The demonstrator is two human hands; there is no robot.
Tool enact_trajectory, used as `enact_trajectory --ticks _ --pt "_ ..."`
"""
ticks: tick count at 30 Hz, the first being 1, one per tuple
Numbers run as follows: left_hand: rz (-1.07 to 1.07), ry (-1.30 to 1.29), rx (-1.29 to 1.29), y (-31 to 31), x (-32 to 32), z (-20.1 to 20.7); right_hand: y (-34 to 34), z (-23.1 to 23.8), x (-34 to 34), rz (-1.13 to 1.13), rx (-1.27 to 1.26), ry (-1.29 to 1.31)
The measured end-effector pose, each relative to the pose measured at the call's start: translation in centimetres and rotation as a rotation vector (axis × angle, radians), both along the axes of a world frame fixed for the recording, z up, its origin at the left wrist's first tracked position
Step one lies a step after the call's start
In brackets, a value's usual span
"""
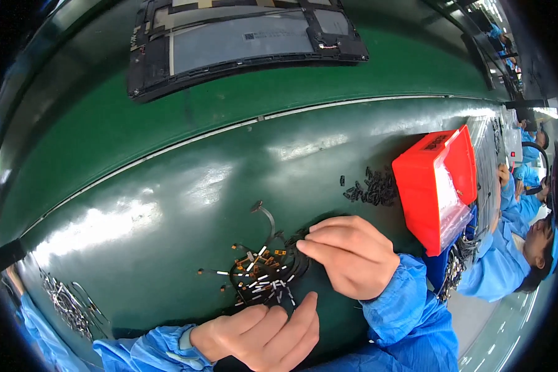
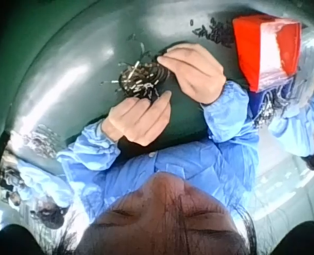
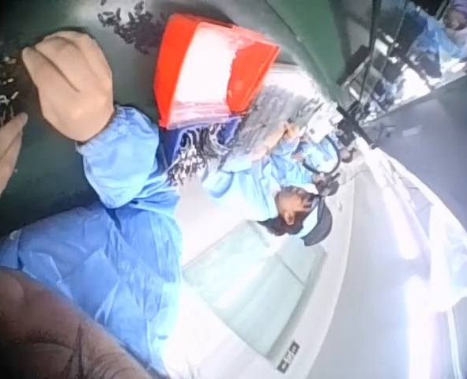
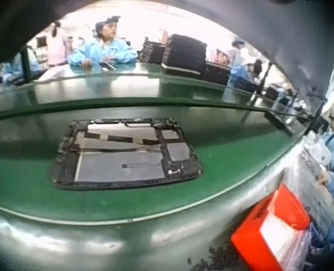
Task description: The person installs electronic components and connects ribbon cables by hand inside a tablet chassis on an assembly line.
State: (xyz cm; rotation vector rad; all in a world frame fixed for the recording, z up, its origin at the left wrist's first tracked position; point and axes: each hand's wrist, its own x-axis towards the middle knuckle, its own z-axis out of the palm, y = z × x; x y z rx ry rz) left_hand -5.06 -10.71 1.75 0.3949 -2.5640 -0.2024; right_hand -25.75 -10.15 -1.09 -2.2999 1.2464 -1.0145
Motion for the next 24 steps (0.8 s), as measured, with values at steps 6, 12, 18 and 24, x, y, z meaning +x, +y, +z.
enact_trajectory --ticks 6,12,18,24 --pt "0.456 -0.253 0.299 2.2 1.7 -1.4 0.1 0.7 -0.5 -0.095 0.071 -0.168" --pt "0.477 -0.366 0.32 4.1 -1.8 -2.2 0.7 1.5 -0.9 -0.064 -0.136 -0.224" --pt "0.594 0.041 0.346 0.7 -6.0 -2.8 0.6 4.7 0.3 -0.189 0.089 -0.212" --pt "1.156 0.159 -0.078 -13.1 7.0 -4.6 -13.8 4.1 4.8 -0.479 0.103 -0.116"
